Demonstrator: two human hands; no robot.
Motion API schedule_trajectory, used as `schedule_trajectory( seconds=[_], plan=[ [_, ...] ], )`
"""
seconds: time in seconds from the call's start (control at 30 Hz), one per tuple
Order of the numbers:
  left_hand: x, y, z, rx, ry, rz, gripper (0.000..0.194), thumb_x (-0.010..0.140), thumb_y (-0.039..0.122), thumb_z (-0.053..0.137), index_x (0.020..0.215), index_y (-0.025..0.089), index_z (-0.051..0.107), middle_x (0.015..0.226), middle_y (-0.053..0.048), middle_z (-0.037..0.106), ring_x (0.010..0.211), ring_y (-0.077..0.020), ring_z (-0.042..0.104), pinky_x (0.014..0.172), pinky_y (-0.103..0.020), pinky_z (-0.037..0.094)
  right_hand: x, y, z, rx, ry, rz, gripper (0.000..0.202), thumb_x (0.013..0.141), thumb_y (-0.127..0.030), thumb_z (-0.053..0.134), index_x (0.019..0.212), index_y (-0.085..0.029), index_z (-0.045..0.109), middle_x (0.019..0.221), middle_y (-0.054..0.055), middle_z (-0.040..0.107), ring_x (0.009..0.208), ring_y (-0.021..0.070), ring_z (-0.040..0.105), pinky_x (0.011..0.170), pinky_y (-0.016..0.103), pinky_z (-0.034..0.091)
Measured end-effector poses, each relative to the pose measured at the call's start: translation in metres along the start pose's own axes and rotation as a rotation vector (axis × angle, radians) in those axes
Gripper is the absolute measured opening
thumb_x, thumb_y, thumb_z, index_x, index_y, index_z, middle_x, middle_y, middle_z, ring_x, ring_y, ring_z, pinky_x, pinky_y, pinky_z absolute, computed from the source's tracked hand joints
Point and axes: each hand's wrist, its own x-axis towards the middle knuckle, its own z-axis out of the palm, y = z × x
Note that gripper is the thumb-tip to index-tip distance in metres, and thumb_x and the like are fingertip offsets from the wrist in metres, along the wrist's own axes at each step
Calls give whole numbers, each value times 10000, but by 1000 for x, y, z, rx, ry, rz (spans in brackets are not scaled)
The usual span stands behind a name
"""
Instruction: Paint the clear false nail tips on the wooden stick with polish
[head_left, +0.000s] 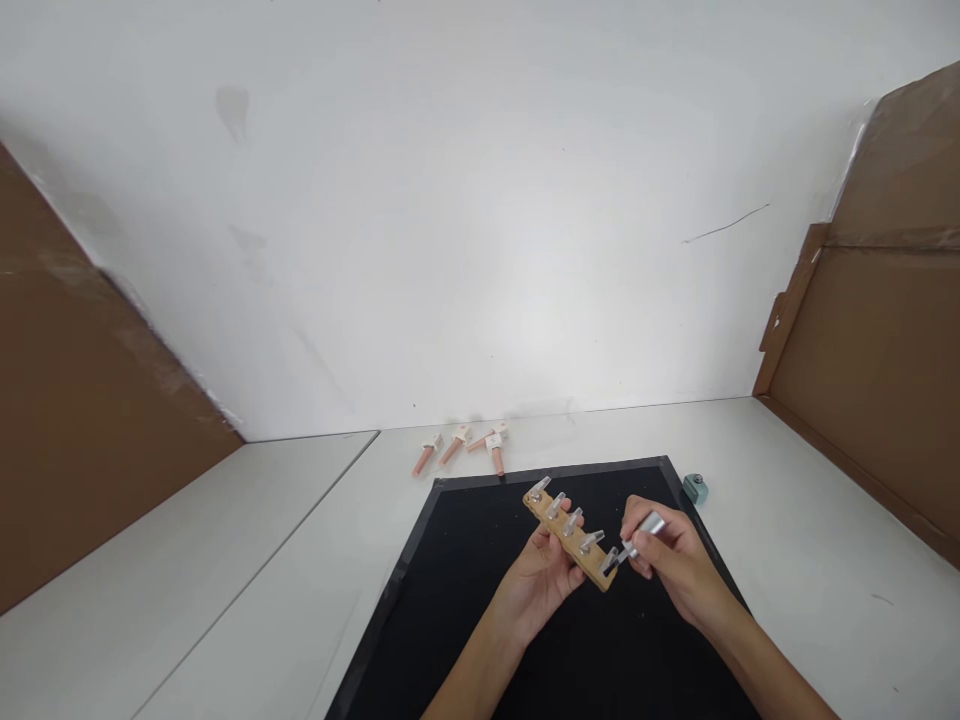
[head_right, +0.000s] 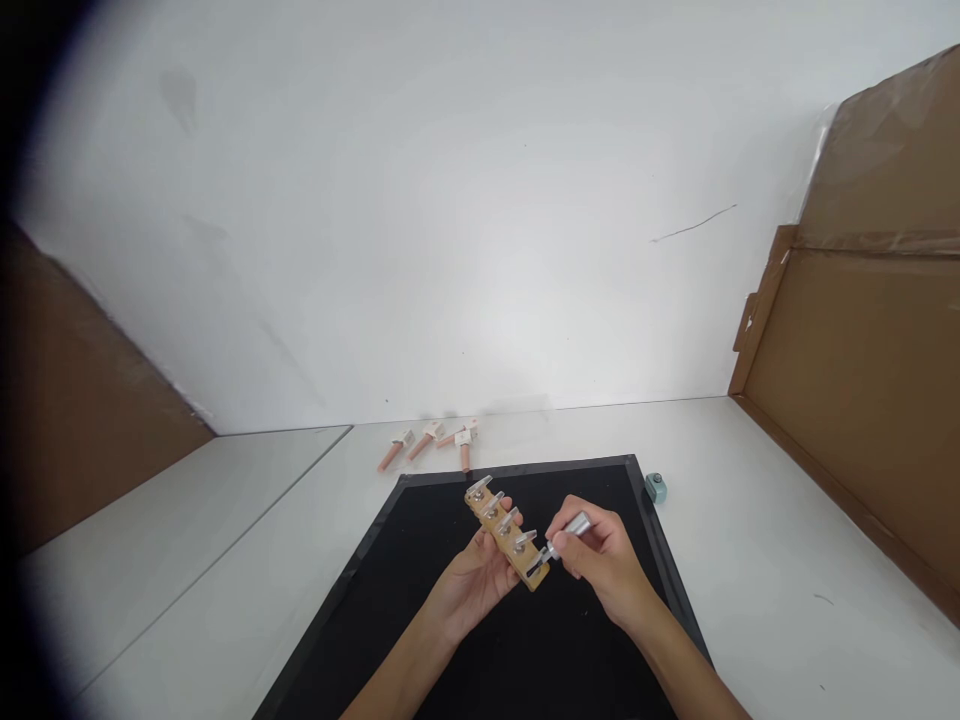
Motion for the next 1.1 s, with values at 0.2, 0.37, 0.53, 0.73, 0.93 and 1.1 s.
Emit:
schedule_trajectory(
  seconds=[0.2,0.37,0.53,0.73,0.93,1.1],
  plan=[
    [0,-1,0,1,10,2,301,656,249,731,947,254,655,876,26,678,748,-98,618,647,-216,440,1,1,-2,-114,-16,-13,263,766,-407,662,648,-177,615,633,-33,423,465,78,323,428,227,237],
    [-1,-1,-3,-3,13,4,322,641,246,741,950,249,650,869,32,684,748,-102,628,677,-236,447,1,4,-4,-111,37,-1,290,781,-423,639,639,-178,577,630,-36,408,476,85,315,436,230,237],
    [-2,0,-4,-13,-23,-5,329,656,241,732,969,246,634,879,33,697,772,-108,639,732,-258,451,0,5,-4,-49,126,2,301,755,-417,667,613,-176,557,623,-42,388,457,76,302,426,228,247],
    [-4,2,-9,-4,-87,-31,352,684,247,710,1017,248,600,910,29,690,803,-115,636,756,-267,439,2,2,-1,22,175,-26,301,755,-441,660,634,-181,569,632,-41,382,436,66,286,407,225,256],
    [-2,2,-7,-15,-98,-39,325,654,236,731,966,247,639,889,36,686,805,-117,637,770,-270,432,0,0,-1,30,80,-41,309,726,-472,679,653,-177,624,626,-33,409,430,67,315,411,228,255],
    [-1,0,-3,12,-80,-10,325,652,263,731,966,251,648,850,34,664,783,-123,629,770,-285,436,-2,1,-3,-99,-74,-85,296,748,-466,661,658,-185,646,615,-22,426,481,99,346,456,242,276]
  ],
)
